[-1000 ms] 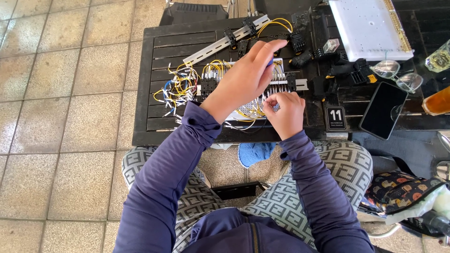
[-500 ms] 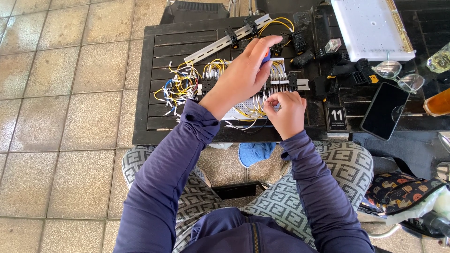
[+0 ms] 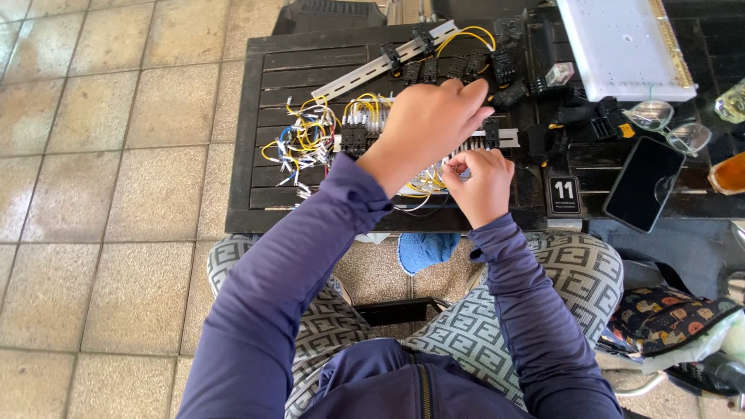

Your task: The person uses a screwdriver to tighten screws on a terminal block mounted on a breadboard, securing multiple colored wires. The person works methodically across the terminals, adjusting and tightening connections throughout the clip.

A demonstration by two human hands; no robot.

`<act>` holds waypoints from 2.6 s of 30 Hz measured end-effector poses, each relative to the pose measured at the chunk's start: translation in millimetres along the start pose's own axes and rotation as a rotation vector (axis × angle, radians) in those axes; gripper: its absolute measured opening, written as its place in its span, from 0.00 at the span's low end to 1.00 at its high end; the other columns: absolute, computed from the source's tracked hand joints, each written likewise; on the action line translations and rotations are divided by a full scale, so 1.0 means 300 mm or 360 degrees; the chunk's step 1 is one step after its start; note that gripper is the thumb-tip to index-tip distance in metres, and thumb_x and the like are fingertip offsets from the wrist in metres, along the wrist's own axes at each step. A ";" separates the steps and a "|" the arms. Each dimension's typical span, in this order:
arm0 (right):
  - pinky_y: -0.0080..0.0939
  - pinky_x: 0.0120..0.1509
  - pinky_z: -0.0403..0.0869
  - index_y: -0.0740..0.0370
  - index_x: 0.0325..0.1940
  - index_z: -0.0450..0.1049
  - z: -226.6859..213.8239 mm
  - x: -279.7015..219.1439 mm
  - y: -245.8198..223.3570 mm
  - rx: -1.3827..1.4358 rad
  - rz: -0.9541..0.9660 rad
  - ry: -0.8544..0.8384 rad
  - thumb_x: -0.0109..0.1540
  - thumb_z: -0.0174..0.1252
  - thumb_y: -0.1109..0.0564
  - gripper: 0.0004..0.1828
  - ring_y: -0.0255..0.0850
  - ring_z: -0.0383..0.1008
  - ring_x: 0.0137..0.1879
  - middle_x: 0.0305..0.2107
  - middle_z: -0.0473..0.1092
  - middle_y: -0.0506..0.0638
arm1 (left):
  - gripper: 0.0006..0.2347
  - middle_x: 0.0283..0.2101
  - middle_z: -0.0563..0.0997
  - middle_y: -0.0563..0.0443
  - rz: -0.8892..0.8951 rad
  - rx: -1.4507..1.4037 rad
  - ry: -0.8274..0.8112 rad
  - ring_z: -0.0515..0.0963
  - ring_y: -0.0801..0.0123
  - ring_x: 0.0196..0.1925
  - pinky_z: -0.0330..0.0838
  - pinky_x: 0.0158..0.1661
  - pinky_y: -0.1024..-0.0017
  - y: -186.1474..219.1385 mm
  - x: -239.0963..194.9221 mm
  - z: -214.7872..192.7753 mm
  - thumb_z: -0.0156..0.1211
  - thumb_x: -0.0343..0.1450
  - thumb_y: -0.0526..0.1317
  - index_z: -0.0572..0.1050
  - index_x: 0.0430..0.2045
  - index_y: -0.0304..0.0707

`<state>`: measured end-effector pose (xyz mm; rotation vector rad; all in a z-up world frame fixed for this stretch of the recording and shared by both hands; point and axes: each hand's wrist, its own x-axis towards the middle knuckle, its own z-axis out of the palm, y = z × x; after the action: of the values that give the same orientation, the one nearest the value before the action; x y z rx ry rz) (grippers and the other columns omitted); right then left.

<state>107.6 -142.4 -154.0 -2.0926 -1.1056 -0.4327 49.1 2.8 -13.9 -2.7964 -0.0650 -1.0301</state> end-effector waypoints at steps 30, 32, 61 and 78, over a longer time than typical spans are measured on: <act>0.52 0.46 0.64 0.49 0.30 0.71 0.025 -0.004 0.026 -0.0058 0.0029 0.0022 0.58 0.72 0.53 0.13 0.43 0.70 0.32 0.16 0.66 0.37 | 0.19 0.39 0.71 0.50 -0.0477 -0.0945 -0.0244 0.71 0.52 0.19 0.63 0.20 0.59 0.022 -0.034 -0.089 0.53 0.70 0.32 0.60 0.55 0.48; 0.52 0.47 0.65 0.50 0.30 0.71 0.025 -0.009 0.024 -0.0046 0.0052 0.0001 0.59 0.70 0.54 0.12 0.43 0.70 0.33 0.16 0.65 0.37 | 0.19 0.39 0.71 0.49 -0.0497 -0.0988 -0.0251 0.72 0.52 0.19 0.64 0.21 0.59 0.020 -0.034 -0.087 0.53 0.70 0.32 0.60 0.55 0.48; 0.52 0.42 0.62 0.48 0.29 0.71 0.046 -0.008 0.020 -0.0235 -0.0019 0.0087 0.55 0.66 0.53 0.08 0.48 0.73 0.36 0.20 0.67 0.39 | 0.15 0.28 0.74 0.54 -0.0218 0.0035 -0.0291 0.72 0.62 0.13 0.61 0.12 0.64 0.053 0.046 -0.010 0.53 0.76 0.52 0.61 0.44 0.45; 0.43 0.47 0.72 0.65 0.43 0.77 -0.241 0.071 -0.165 0.0847 -0.0112 0.0364 0.68 0.67 0.65 0.04 0.47 0.73 0.36 0.33 0.74 0.53 | 0.14 0.52 0.67 0.50 -0.0827 -0.1662 0.1096 0.78 0.70 0.38 0.81 0.35 0.73 -0.125 -0.361 -0.318 0.59 0.77 0.34 0.66 0.57 0.38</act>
<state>82.1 -164.3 -70.3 -1.5052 -1.0254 -0.3525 -98.1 25.6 -7.4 -3.0287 -0.2312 -2.7669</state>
